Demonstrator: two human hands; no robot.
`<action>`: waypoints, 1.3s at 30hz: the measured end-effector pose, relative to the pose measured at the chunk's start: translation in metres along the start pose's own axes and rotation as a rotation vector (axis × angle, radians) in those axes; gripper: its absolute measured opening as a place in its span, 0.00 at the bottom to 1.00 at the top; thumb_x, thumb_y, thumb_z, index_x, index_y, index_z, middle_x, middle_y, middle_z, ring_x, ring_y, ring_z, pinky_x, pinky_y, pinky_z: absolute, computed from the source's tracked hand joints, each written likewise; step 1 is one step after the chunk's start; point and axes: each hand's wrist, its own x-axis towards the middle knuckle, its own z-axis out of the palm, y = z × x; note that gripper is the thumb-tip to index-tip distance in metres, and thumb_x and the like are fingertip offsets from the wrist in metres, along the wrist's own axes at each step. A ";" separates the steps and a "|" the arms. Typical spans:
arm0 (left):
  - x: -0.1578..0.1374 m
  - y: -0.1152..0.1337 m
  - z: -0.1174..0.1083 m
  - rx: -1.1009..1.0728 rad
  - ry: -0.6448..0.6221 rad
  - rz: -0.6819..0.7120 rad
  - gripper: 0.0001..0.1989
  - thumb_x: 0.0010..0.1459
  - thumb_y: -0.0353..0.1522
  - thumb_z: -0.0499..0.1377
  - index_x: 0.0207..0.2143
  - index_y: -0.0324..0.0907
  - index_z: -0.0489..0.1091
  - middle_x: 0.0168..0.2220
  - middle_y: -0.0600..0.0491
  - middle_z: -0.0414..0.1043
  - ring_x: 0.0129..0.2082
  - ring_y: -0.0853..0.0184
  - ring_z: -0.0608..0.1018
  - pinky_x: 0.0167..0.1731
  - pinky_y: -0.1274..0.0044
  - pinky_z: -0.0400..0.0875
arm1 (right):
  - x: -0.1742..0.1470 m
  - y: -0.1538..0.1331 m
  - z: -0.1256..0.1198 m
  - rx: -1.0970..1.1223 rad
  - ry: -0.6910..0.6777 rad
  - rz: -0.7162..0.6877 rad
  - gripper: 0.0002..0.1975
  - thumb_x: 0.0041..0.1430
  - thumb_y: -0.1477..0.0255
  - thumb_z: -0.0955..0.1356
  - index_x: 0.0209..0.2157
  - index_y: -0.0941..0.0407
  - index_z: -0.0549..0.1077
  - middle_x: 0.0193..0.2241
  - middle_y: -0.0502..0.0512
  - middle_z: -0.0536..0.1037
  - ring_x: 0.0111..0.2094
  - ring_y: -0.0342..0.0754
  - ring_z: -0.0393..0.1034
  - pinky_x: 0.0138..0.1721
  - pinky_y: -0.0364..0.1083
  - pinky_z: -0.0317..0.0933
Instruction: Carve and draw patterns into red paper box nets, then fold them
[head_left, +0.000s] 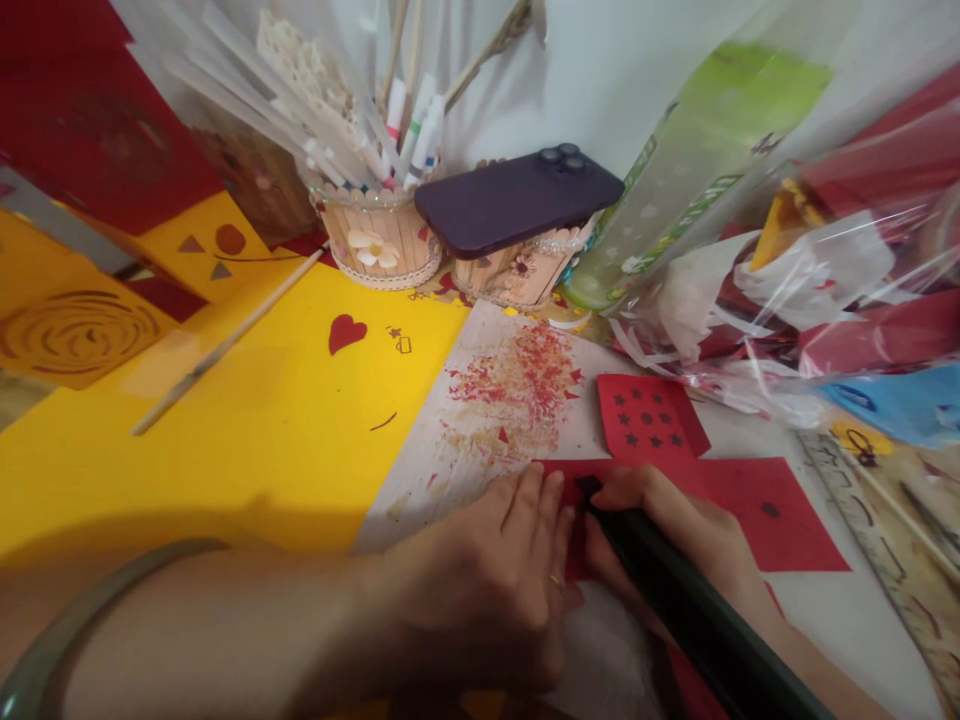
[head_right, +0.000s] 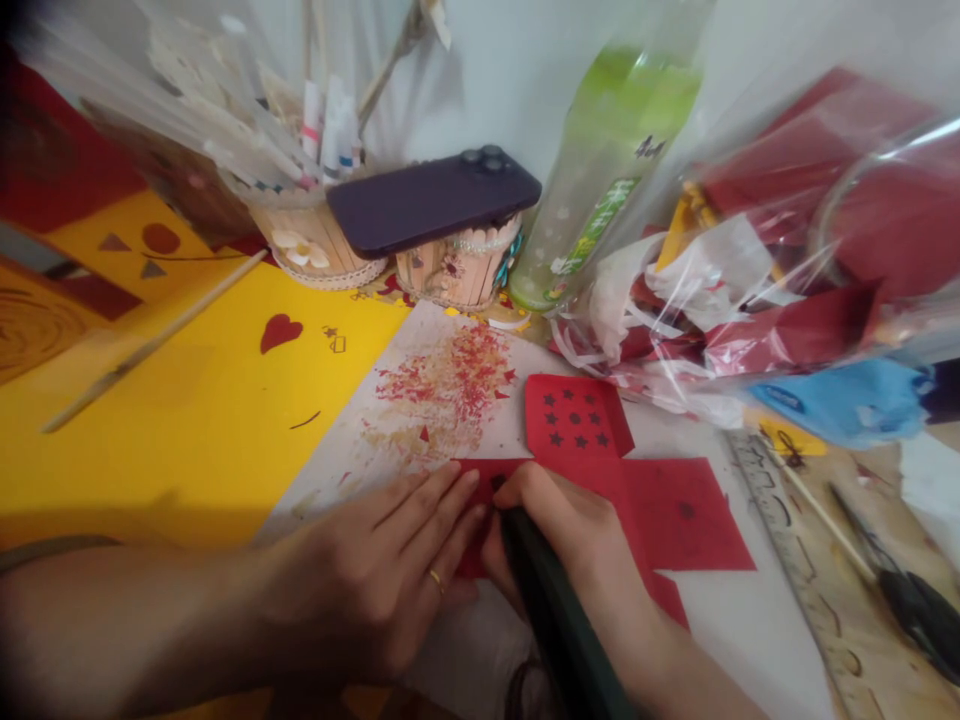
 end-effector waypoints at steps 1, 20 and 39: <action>0.000 0.000 0.000 0.001 -0.001 -0.006 0.17 0.62 0.28 0.48 0.40 0.26 0.73 0.40 0.39 0.75 0.41 0.55 0.78 0.38 0.70 0.76 | 0.000 0.000 0.000 0.003 0.010 -0.002 0.09 0.52 0.80 0.64 0.28 0.52 0.58 0.19 0.43 0.66 0.17 0.38 0.60 0.18 0.36 0.57; 0.000 -0.002 -0.003 0.019 -0.051 0.020 0.17 0.58 0.31 0.53 0.42 0.26 0.73 0.41 0.38 0.74 0.42 0.55 0.78 0.39 0.72 0.75 | -0.001 0.002 0.001 -0.018 -0.031 -0.022 0.12 0.50 0.82 0.63 0.28 0.53 0.56 0.18 0.41 0.62 0.16 0.36 0.57 0.18 0.36 0.53; -0.002 -0.001 -0.003 0.005 -0.057 0.017 0.17 0.61 0.32 0.52 0.43 0.26 0.72 0.42 0.36 0.74 0.42 0.54 0.77 0.38 0.70 0.75 | -0.002 -0.006 -0.004 0.081 0.120 0.103 0.09 0.50 0.80 0.63 0.28 0.51 0.58 0.20 0.43 0.66 0.17 0.39 0.61 0.19 0.38 0.57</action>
